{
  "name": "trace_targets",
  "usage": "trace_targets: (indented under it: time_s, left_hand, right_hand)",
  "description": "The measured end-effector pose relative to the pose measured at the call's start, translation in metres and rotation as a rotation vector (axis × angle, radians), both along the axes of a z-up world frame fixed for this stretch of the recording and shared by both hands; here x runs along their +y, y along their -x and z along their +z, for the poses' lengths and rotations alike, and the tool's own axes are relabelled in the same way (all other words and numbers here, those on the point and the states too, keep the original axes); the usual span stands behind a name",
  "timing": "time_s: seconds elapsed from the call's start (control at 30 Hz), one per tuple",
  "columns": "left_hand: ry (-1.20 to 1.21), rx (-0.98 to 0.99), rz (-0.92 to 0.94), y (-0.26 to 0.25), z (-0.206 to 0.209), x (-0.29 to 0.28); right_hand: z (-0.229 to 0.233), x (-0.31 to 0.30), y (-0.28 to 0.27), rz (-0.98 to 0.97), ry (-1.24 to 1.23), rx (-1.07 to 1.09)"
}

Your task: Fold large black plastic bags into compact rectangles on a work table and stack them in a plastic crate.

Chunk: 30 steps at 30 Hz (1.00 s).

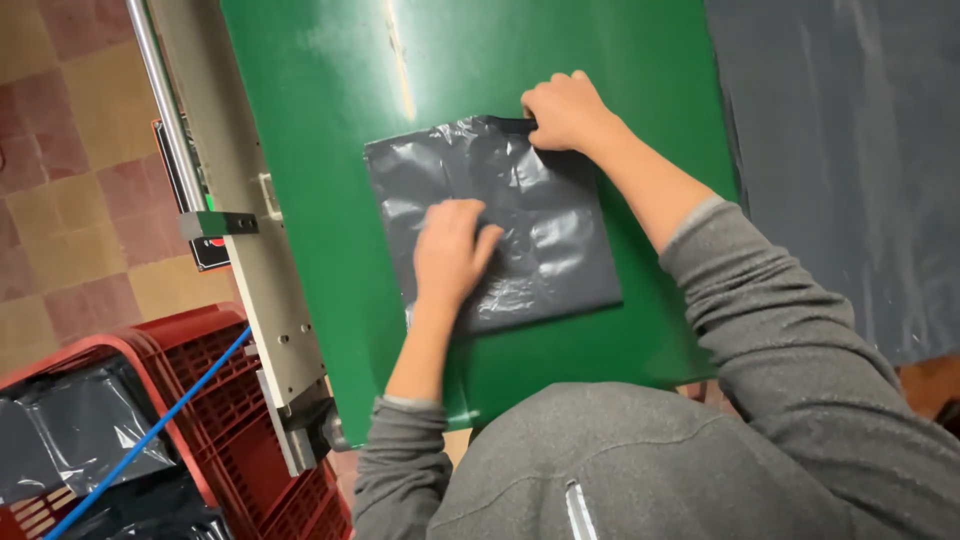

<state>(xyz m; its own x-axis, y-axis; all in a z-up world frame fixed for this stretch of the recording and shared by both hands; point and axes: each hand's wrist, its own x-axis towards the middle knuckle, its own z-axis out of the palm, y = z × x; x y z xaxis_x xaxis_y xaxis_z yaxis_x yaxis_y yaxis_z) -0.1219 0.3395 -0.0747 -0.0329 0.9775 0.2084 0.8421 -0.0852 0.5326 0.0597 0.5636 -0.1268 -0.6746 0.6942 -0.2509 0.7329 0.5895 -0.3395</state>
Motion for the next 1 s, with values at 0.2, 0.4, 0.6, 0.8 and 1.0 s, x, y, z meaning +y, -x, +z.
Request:
trace_targets:
  time_s: [0.2,0.4,0.6,0.8,1.0]
  left_hand:
    - [0.433,-1.663,0.330,0.036,-0.054,-0.022]
    - [0.504,-2.026,0.562,0.097,-0.063,-0.072]
    - [0.357,-1.452,0.299,0.086,-0.054,-0.110]
    - [-0.125,0.278,-0.107,0.054,0.022,-0.163]
    - [0.211,0.613,-0.514,0.044,-0.006,-0.152]
  right_hand:
    - [0.072,-0.092,-0.021,0.021,-0.330,0.456]
    - [0.079,-0.233,-0.068,0.034,-0.480,0.540]
    - [0.044,-0.281,-0.078,-0.028,-0.550,0.498]
    - [0.063,-0.307,-0.072,-0.066,-0.565,0.366]
    - [0.041,-0.352,-0.019,0.131,-0.359,0.639]
